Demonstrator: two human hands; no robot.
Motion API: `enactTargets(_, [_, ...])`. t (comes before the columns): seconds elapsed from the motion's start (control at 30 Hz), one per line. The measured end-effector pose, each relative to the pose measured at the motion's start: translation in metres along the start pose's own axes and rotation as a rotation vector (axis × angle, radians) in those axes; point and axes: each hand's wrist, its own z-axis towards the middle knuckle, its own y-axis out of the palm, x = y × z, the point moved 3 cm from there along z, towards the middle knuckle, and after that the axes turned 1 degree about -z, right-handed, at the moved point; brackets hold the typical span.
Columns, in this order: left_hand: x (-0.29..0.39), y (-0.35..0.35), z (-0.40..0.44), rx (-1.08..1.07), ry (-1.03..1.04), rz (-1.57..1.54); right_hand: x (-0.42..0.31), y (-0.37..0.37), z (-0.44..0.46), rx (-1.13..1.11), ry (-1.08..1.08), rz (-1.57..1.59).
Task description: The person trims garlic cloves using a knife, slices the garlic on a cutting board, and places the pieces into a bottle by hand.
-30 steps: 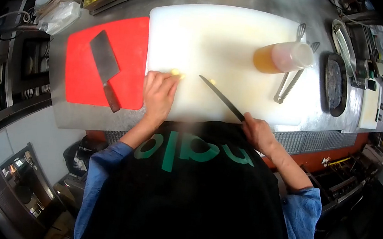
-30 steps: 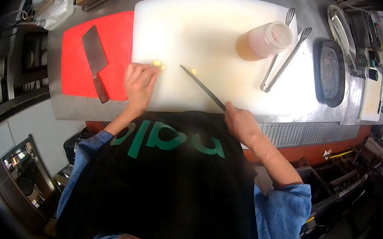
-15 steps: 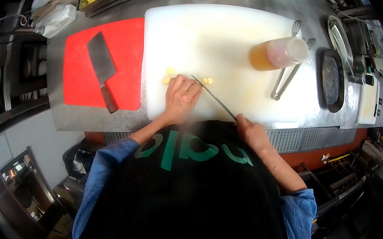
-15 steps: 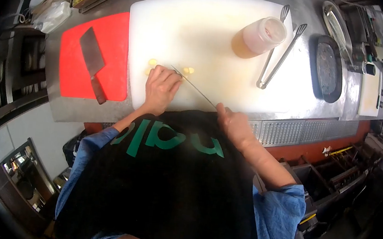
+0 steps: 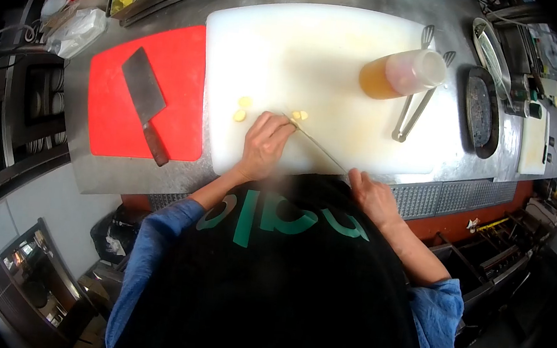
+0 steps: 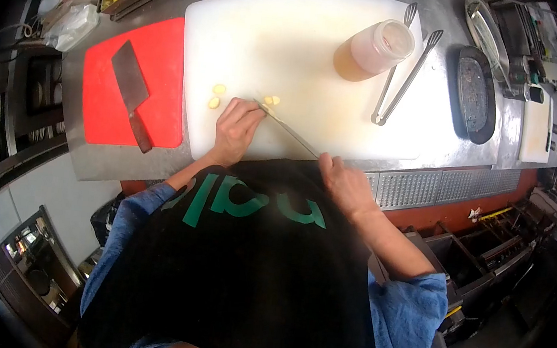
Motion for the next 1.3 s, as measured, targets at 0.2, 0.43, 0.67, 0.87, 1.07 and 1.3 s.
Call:
enactTargets(0.2, [-0.001,0.001,-0.001,0.022,0.017,-0.008,-0.003,0.004,0.005,-0.107,0.059,-0.049])
enactTargets(0.43, [-0.005,0.003,-0.004,0.061,0.064,-0.013,0.004,0.005,0.018,0.022,-0.055,0.015])
enactTargets(0.67, [-0.001,0.002,-0.002,0.055,0.049,-0.01,-0.001,0.014,0.018,0.014,-0.015,-0.052])
enactTargets(0.87, [-0.004,0.004,-0.005,0.06,0.046,-0.007,0.0,0.004,0.022,0.043,-0.067,0.038])
enactTargets(1.07, [-0.003,0.001,-0.003,0.044,0.045,-0.01,0.0,0.019,0.023,-0.017,-0.014,0.038])
enactTargets(1.3, [-0.004,0.003,-0.006,0.072,0.045,-0.029,-0.003,0.002,0.022,-0.018,-0.035,0.105])
